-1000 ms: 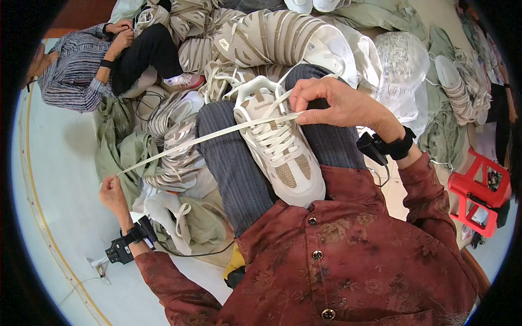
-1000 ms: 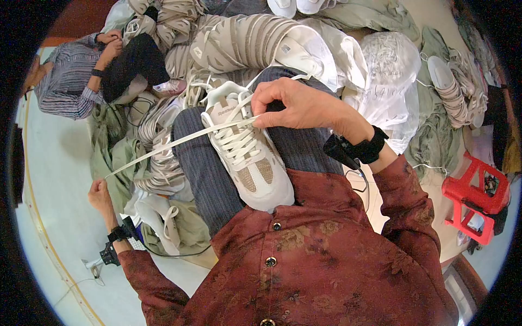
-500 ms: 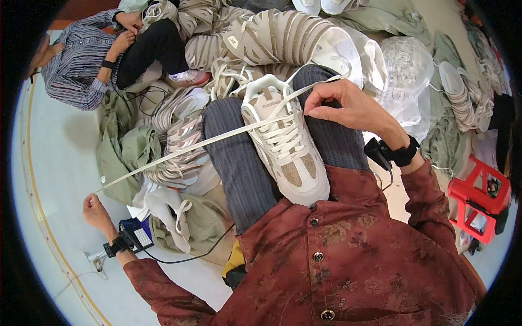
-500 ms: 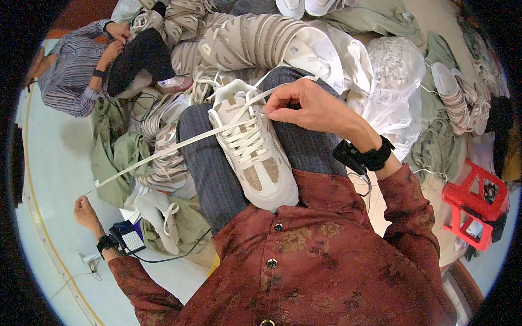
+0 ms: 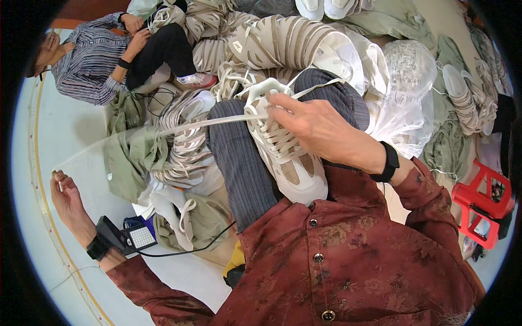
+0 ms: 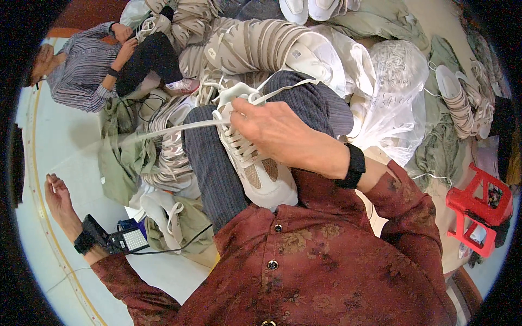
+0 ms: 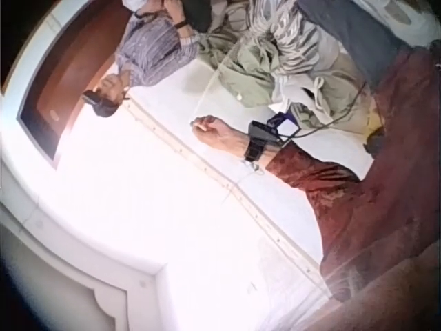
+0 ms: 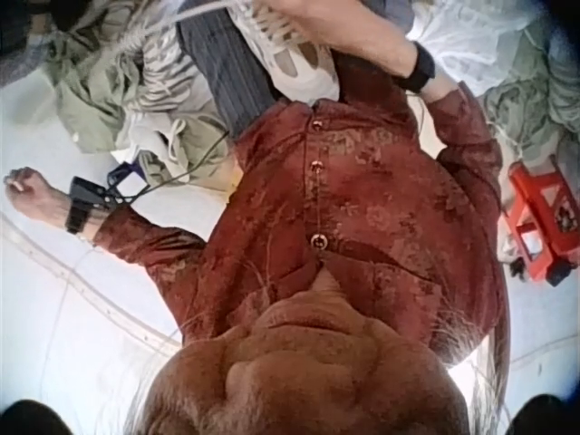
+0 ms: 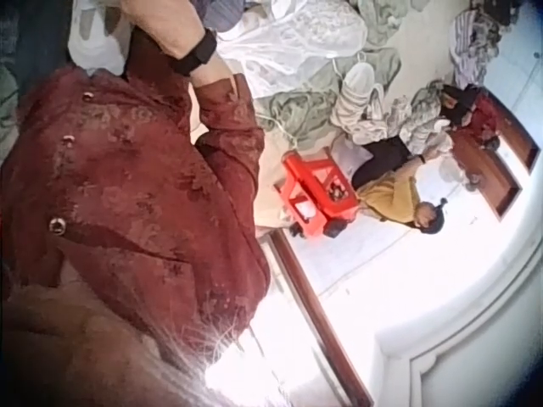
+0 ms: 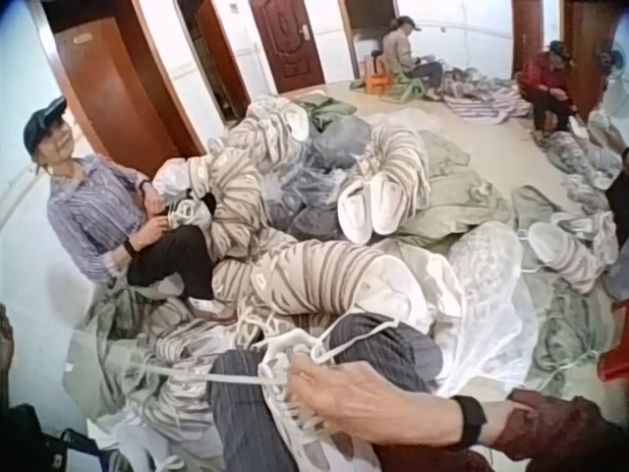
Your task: Lacing and tying shoelaces on a sneaker.
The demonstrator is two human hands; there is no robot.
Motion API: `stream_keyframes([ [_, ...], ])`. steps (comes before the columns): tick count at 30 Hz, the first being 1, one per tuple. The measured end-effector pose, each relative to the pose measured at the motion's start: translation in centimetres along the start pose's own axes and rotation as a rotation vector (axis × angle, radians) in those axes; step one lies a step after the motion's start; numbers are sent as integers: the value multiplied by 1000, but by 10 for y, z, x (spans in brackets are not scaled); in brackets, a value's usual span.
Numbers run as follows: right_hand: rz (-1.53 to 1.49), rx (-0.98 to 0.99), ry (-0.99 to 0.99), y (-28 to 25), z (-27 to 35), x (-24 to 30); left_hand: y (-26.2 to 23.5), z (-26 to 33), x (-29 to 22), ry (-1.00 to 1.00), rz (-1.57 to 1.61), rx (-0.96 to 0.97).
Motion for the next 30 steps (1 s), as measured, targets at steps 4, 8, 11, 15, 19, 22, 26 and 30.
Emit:
stream_keyframes([
  [4,170,24,23,13,-2,-9,-21,-9,-1,-189,385,5],
  [8,44,-57,-13,-2,-5,-1,-48,-38,13,-375,766,-1],
  [11,-164,-89,-121,-2,-2,14,-70,-56,15,-511,1051,-1],
  [15,-13,-14,-114,9,-4,15,-43,-66,-9,-561,1220,132],
  [19,317,95,9,12,-8,6,-24,-69,-35,-414,1179,-69],
  [22,323,-1,-1,11,-9,3,-22,-68,-51,-426,1185,8],
  [26,73,-130,23,10,-13,-22,8,-47,-90,-354,1123,104],
  [30,-492,112,182,-6,-6,-31,38,-12,-125,-378,1076,185],
])
Point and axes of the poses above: each hand's wrist, its own z-axis away from the middle knuckle, its own y-axis out of the palm, x = y × z, the point moved 7 cm from there along -z, towards the middle knuckle, and after that the axes turned 9 degrees about z, right-handed, at the moved point
